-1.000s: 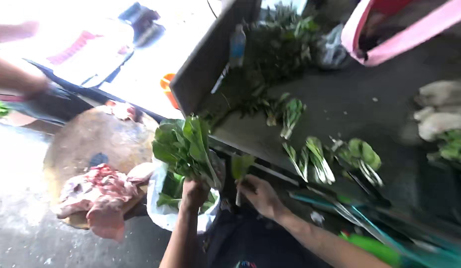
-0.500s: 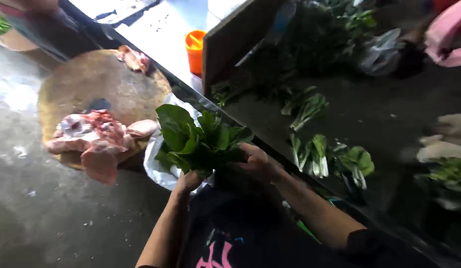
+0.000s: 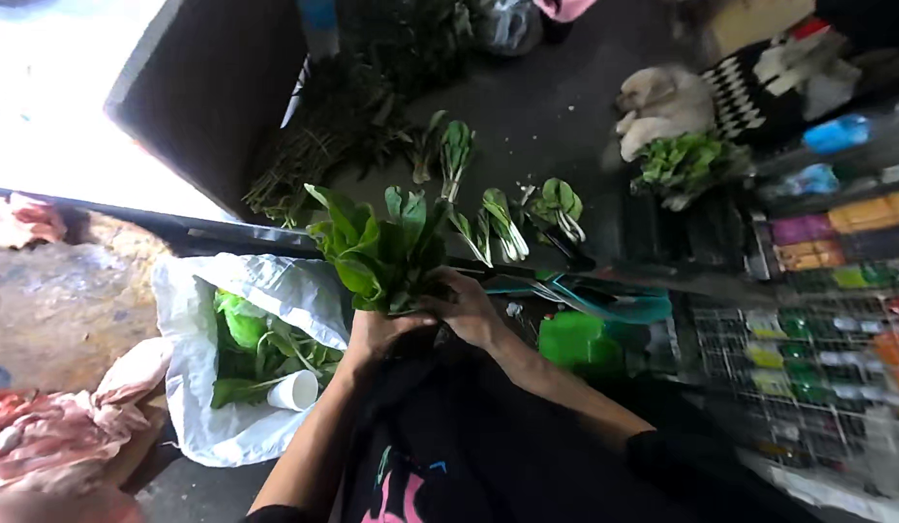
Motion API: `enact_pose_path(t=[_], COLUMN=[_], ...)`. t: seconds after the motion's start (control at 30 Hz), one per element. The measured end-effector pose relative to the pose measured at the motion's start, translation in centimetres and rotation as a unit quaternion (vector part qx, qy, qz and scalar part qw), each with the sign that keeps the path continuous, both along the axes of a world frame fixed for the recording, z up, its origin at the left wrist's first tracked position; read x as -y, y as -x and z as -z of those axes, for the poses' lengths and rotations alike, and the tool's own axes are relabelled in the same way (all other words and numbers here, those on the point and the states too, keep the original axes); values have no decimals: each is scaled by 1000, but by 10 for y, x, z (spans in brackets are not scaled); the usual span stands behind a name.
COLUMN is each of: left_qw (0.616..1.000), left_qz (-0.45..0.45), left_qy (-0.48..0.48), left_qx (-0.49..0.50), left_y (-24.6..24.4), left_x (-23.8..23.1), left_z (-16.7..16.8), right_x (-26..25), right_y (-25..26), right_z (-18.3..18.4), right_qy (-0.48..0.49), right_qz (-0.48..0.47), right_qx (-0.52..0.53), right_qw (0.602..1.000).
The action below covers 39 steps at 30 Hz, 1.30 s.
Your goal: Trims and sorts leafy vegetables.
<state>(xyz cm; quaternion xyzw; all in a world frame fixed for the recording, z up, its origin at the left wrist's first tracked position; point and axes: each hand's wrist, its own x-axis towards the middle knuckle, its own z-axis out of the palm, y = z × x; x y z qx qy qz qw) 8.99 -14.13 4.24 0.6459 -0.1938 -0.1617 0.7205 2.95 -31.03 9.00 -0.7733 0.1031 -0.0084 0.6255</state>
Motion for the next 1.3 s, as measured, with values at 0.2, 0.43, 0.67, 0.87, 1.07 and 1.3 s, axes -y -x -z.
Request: enact_pose_path(t=[0.2,0.43,0.67,0.87,1.07,1.3], left_qw=[962,955,934,911,923,951], left_qz=[75,-1,-122,-153,-182,-157], left_qy=[-260,-283,-315,-323,-316,-243], left_qx=[29,83,120,207,119,111], left_y=[-12,-9,-4,-3,-4,-3], left_x=[16,10,-2,-1,5,3], left_z=[-35,-17,-5,7,-3,-1], right_x=[11,7,13,1,4,10], right_y=[9,3,5,-9,11,13], right_z=[-1,6,3,-27,-10,-15], right_qy=[-64,-11,81,181,143,118], right_qz=[80,14,73,100,76,40], right_qx=[-57,-51,129,152,241,283], right_qw=[993,999,986,966,957,951])
